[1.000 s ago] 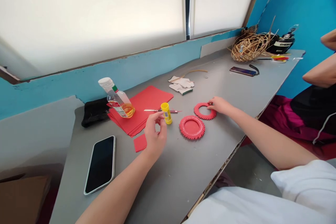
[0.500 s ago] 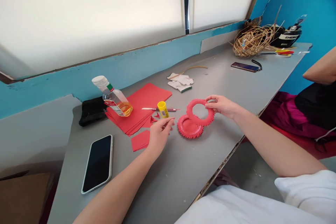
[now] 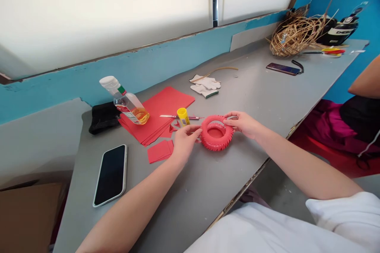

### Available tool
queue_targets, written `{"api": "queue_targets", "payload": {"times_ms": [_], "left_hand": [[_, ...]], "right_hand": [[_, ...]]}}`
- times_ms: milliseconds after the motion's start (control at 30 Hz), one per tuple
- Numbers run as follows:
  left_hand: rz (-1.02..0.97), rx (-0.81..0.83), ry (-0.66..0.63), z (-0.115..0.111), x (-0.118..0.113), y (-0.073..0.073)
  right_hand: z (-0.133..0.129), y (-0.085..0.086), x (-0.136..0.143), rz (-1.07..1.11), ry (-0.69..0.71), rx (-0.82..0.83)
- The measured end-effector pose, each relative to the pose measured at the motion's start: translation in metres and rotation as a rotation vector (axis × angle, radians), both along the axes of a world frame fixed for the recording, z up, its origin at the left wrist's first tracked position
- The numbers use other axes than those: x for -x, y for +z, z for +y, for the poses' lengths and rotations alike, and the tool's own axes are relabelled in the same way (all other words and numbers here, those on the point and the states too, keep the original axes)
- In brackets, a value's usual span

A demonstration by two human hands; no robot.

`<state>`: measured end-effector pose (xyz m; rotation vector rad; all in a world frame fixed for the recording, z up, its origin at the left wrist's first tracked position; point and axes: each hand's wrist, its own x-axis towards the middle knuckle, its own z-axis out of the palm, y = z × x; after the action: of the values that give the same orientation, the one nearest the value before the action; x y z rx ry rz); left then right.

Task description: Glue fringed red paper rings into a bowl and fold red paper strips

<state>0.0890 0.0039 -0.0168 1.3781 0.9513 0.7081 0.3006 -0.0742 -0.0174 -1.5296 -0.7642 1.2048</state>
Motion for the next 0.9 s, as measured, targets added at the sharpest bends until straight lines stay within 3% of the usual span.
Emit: {"api": "queue_targets", "payload": {"times_ms": [300,900], "left_hand": [[-0.001,0.047,-0.001,0.003,-0.004,-0.009],[0.088,0.019,-0.028,0.011,-0.002,-0.023]], "right_hand": [[-0.004,-0.007,0.006,-0.2,-0.068,0.015],[-0.004,-0.008,0.009,-0.514,-0.018,0.107]]}}
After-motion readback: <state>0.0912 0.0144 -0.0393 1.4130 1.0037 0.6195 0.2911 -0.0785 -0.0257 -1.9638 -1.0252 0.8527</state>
